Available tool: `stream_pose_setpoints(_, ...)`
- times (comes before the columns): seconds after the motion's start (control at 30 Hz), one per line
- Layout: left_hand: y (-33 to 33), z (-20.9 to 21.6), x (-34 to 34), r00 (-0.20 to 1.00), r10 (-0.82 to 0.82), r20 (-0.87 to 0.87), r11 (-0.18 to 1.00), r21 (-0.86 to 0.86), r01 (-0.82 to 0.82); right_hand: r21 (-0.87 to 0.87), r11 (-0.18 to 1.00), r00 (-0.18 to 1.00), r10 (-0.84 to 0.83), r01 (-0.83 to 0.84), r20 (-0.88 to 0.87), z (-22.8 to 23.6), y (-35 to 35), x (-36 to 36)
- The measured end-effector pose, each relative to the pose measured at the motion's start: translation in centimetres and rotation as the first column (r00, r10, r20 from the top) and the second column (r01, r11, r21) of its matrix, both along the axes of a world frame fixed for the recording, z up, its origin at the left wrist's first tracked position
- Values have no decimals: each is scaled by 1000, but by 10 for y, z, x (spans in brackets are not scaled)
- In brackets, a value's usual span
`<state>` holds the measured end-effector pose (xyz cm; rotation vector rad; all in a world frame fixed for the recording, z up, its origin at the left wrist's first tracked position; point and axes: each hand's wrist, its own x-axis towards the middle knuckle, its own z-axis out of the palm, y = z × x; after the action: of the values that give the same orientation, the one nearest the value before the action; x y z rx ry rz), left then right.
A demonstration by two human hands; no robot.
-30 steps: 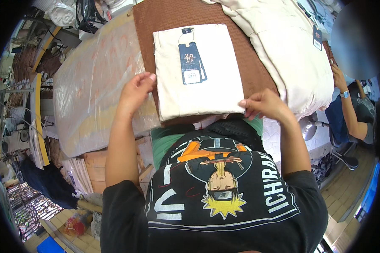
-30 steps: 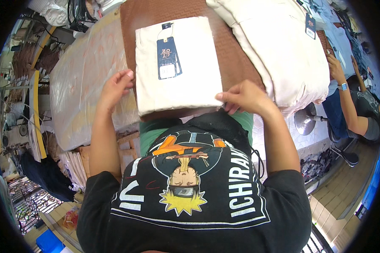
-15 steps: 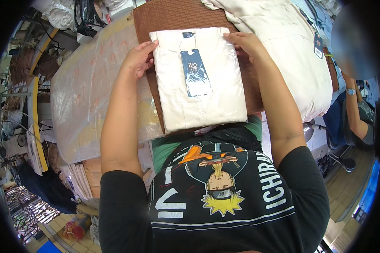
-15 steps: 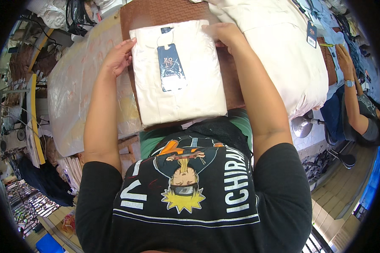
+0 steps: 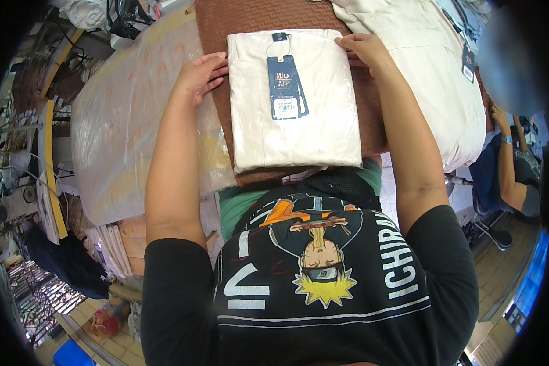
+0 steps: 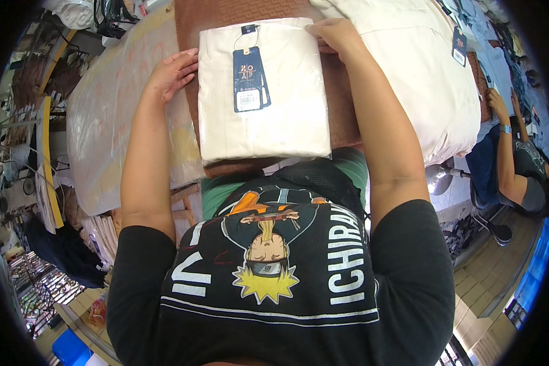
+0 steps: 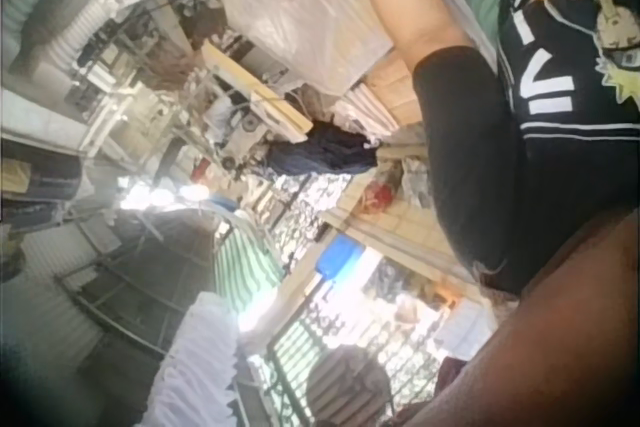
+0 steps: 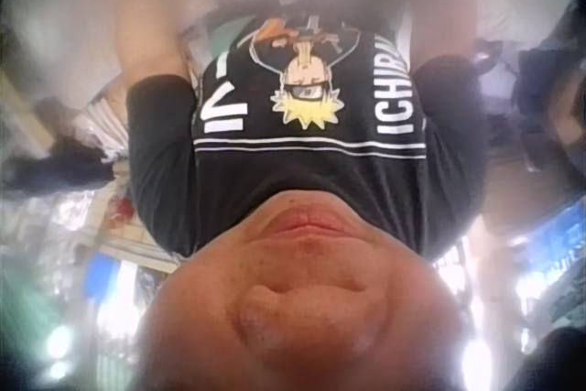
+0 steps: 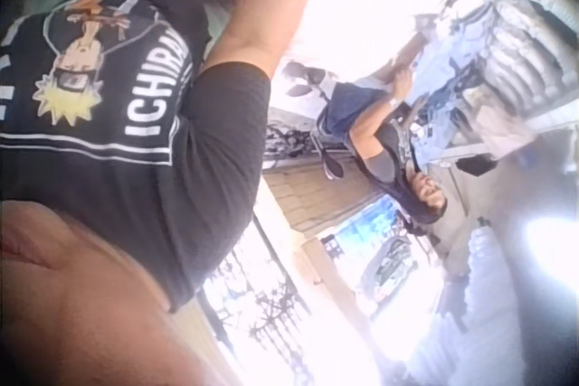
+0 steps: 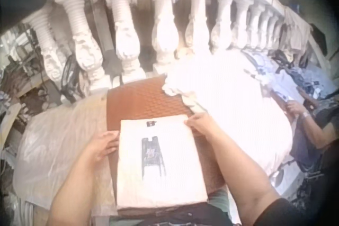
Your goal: The person packages a folded cream-colored shirt into a plastic bag and then unfolds another shirt to begin the next cycle.
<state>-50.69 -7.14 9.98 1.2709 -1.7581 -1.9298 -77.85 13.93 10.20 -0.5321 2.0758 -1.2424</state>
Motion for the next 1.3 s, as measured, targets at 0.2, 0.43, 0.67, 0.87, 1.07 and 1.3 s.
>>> stream_pose_setpoints(0.2, 40, 22, 21, 983, -58, 175, 988, -130, 82, 15, 999, 757, 42, -43, -652, 6, 14, 15)
stream_pose_setpoints(0.43, 56, 6, 21, 996, -60, 66, 993, -101, 67, 84, 939, 560, 268, -333, -784, 23, -15, 87)
stream_pose_setpoints(0.67, 62, 12, 32, 997, -32, 67, 997, -73, 37, 86, 968, 530, 203, -238, -824, 26, 3, 74)
stream_pose_setpoints(0.87, 74, 20, 47, 995, -28, 94, 997, -72, 35, 250, 957, 989, 136, -148, 62, 41, 119, 66)
stream_pose_setpoints(1.07, 34, 17, -31, 984, -58, 168, 353, -919, 177, 106, 930, 818, 250, -352, 518, 21, 164, 130)
stream_pose_setpoints(1.3, 71, -10, -86, 905, -101, 412, 239, -873, 425, -255, 967, 645, 195, 0, 739, -6, 163, 163)
